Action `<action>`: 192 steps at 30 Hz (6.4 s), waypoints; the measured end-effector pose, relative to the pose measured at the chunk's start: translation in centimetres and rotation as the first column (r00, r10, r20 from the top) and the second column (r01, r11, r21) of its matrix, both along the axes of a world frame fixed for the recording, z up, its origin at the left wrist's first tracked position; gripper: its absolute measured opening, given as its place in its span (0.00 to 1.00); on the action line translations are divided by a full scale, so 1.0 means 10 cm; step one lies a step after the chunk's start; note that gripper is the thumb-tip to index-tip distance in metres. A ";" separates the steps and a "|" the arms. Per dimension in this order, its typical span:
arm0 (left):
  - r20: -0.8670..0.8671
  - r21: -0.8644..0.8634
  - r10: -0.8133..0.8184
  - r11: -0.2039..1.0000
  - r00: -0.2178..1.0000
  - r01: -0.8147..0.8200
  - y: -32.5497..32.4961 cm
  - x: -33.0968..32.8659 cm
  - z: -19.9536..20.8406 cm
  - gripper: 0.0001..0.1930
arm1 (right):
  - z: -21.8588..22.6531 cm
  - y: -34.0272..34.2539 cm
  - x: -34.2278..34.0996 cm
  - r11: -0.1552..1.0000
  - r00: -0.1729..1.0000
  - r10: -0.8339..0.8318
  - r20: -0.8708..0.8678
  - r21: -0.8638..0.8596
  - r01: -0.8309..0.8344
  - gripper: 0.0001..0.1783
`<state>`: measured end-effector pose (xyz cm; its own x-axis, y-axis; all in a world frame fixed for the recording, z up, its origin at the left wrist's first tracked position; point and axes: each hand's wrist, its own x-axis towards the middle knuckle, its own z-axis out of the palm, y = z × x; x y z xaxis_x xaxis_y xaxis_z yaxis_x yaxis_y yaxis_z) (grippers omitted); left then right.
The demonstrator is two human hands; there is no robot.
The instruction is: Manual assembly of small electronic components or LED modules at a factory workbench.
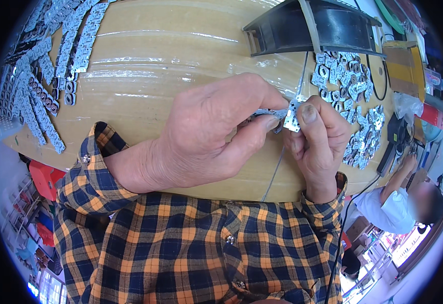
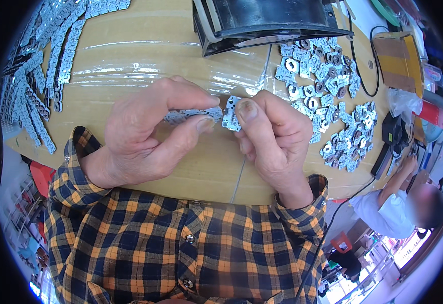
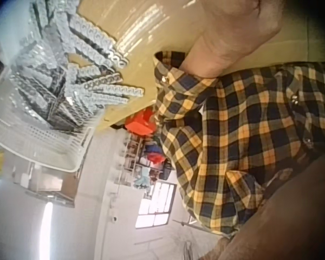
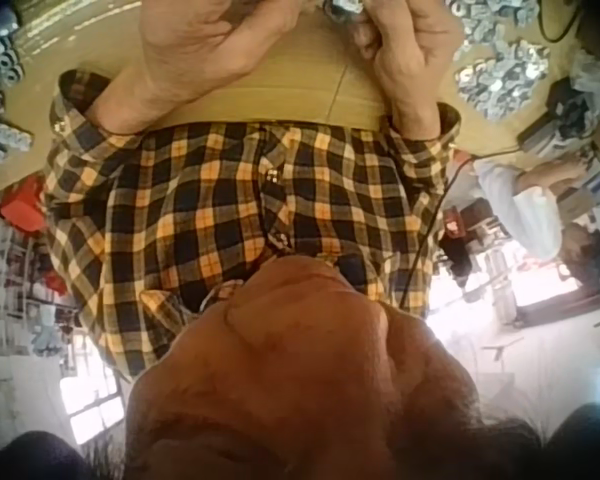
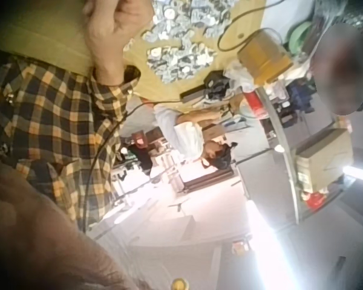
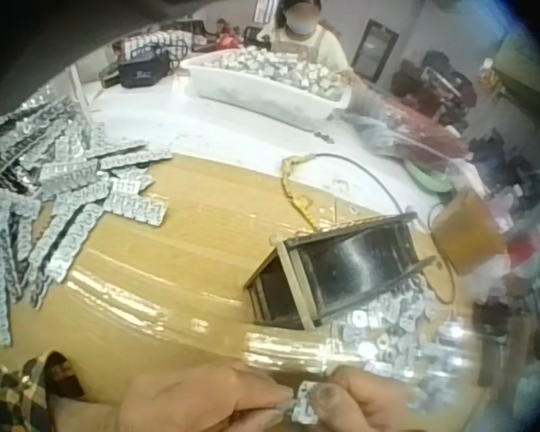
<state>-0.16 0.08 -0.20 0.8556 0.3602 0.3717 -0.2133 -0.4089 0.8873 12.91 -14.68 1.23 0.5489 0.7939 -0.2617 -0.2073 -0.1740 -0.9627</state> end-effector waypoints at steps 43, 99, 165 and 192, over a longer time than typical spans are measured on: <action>-0.259 -0.786 -0.420 0.615 0.870 0.063 0.11 0.00 0.09 0.07 | -0.01 0.01 0.02 0.982 0.826 0.187 0.532 -0.068 -0.179 0.14; -0.197 -0.786 -0.247 0.618 0.949 -0.002 0.02 -0.01 0.03 0.09 | -0.04 0.02 0.02 0.982 0.898 0.161 0.409 0.025 -0.188 0.13; -0.224 -0.716 -0.218 0.698 0.950 -0.008 0.01 0.00 0.08 0.06 | -0.02 0.01 0.02 0.979 0.929 0.189 0.318 0.013 -0.204 0.17; 0.032 0.255 0.081 0.963 0.996 -0.086 -0.02 -0.10 -0.10 0.12 | -0.06 0.05 -0.11 0.998 0.875 -0.012 0.483 -0.054 0.043 0.15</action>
